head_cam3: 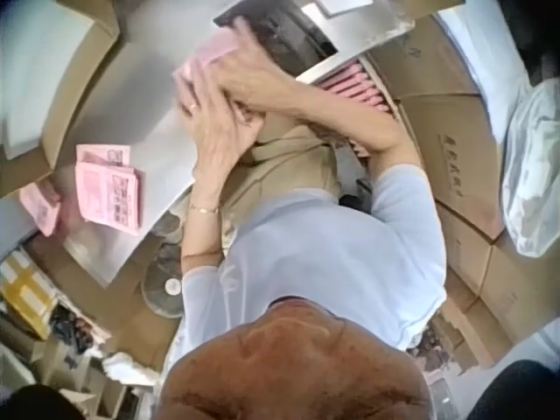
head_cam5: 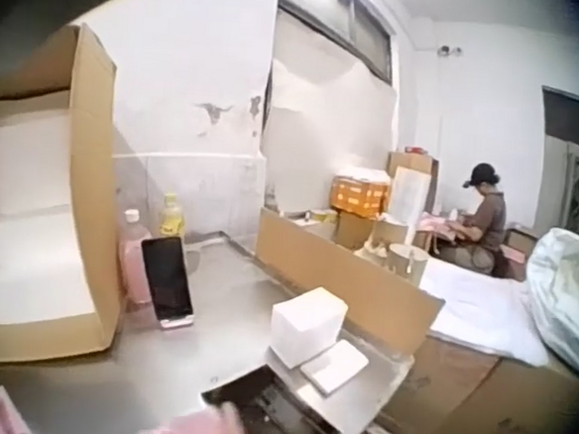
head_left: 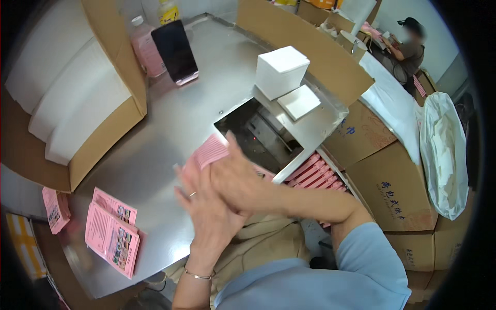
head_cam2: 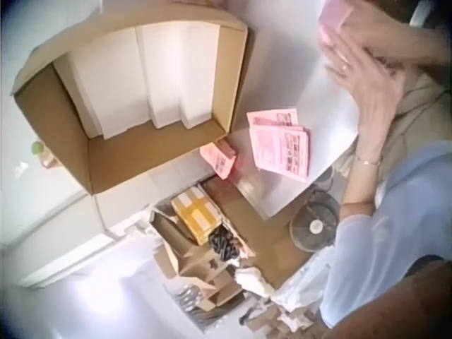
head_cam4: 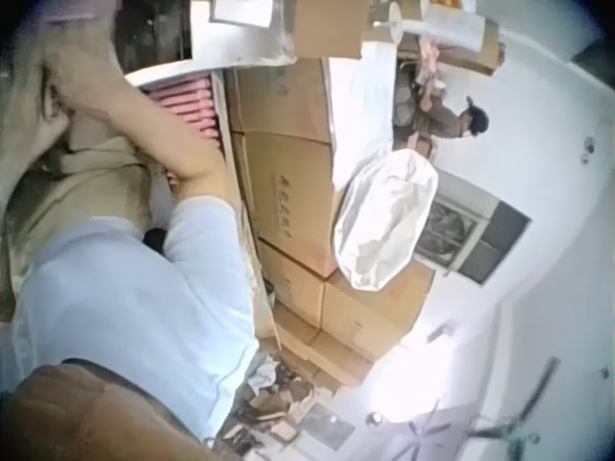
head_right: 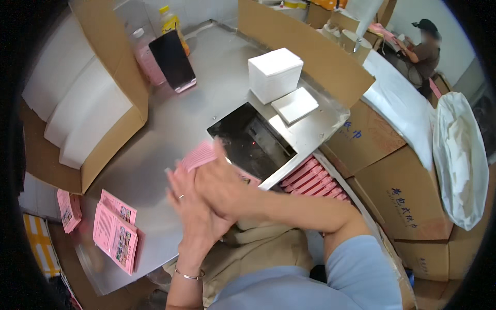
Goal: The recorder is folding and stacking small product boxes and inserts at a stainless steel workstation.
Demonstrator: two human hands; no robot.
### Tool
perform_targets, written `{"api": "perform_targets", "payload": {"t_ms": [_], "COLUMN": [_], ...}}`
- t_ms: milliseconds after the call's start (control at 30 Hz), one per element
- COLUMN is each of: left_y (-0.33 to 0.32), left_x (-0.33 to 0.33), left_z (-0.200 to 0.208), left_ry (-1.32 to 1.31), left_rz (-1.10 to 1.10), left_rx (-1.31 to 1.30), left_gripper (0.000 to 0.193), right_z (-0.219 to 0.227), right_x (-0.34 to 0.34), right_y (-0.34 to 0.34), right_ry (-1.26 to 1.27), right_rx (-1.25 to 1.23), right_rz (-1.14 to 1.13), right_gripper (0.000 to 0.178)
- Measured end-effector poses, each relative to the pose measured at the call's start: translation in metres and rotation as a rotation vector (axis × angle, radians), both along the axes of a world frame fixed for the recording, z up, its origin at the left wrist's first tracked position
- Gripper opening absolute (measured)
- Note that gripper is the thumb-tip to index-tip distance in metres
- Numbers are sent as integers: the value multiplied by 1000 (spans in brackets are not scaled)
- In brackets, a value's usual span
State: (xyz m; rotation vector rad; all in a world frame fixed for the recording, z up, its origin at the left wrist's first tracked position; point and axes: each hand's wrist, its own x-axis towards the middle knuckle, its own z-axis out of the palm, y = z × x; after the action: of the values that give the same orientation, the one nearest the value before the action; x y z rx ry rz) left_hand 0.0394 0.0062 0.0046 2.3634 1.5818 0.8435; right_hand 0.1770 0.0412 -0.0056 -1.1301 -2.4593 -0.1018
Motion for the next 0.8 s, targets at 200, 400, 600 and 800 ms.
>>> {"api": "perform_targets", "payload": {"t_ms": [200,400,600,800], "left_y": [-10,-1,-12,-4], "left_x": [-18,-11,-22,-44], "left_z": [0,4,-1,6], "left_ry": [230,205,255,86], "left_rz": [29,46,-153,-73], "left_rx": [-16,201,-3,22], "left_gripper": [65,56,51,69], "right_z": [15,-12,0,12], "right_x": [90,132,124,15], "right_y": [9,6,-4,-85], "right_ry": [138,189,526,168], "right_rx": [159,125,42,187], "right_rz": [-608,-529,-544,238], "right_gripper": [40,35,39,34]}}
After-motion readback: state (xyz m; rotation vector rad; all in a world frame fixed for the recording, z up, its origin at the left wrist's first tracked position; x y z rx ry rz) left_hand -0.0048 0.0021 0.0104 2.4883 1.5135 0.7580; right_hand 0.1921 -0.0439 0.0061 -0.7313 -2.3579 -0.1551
